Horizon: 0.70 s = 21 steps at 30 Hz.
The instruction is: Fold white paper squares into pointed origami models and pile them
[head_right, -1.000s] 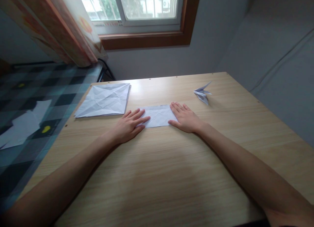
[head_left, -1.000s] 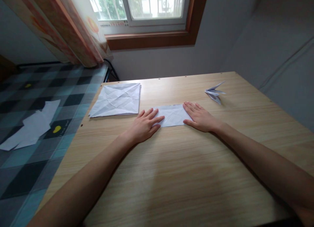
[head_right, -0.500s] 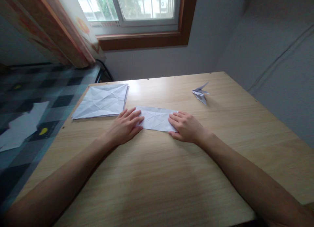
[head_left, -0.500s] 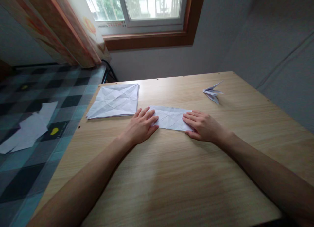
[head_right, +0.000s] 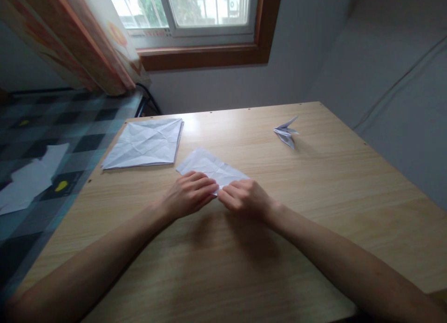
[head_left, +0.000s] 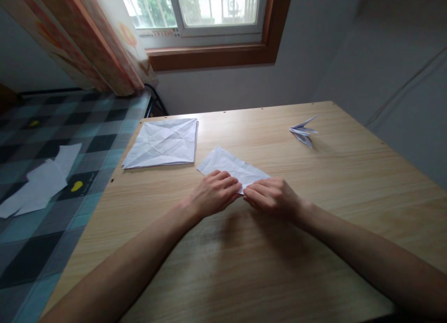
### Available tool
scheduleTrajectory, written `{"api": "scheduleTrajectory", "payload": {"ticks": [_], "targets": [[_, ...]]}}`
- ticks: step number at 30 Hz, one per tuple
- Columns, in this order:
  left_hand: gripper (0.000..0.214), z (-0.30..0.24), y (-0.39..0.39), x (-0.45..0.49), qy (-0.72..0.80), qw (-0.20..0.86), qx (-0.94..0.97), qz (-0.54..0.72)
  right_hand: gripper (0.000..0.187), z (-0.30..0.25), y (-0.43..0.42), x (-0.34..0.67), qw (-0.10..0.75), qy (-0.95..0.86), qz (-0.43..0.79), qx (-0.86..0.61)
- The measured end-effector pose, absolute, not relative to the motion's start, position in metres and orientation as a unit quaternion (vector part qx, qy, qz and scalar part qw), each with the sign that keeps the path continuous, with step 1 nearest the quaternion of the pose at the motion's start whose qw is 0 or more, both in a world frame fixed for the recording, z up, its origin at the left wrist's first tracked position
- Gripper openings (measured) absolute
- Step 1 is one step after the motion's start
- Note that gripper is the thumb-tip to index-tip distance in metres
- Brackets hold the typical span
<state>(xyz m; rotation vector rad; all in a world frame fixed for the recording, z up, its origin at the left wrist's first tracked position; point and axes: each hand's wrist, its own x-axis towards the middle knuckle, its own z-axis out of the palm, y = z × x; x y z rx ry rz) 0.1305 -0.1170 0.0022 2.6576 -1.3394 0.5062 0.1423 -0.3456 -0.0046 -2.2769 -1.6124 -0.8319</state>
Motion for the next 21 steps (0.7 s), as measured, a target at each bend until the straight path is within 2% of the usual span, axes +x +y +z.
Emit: {"api": "scheduleTrajectory", "payload": {"ticks": [6, 12, 17, 21], "targets": [[0.022, -0.002, -0.11, 0.133, -0.433, 0.136, 0.872, 0.183, 0.014, -0.01, -0.356, 0.152, 0.206, -0.512, -0.239, -0.799], [0.025, -0.003, -0.111, 0.135, -0.369, 0.204, 0.893, 0.154, 0.018, -0.013, -0.367, 0.161, 0.33, -0.377, -0.193, -0.844], [0.038, -0.003, -0.113, 0.134, -0.311, 0.186, 0.919, 0.159, 0.021, -0.015, -0.364, 0.165, 0.297, -0.328, -0.173, -0.88], [0.028, -0.001, -0.115, 0.135, -0.301, 0.114, 0.935, 0.149, 0.02, -0.016, -0.363, 0.167, 0.233, -0.338, -0.164, -0.897]]}}
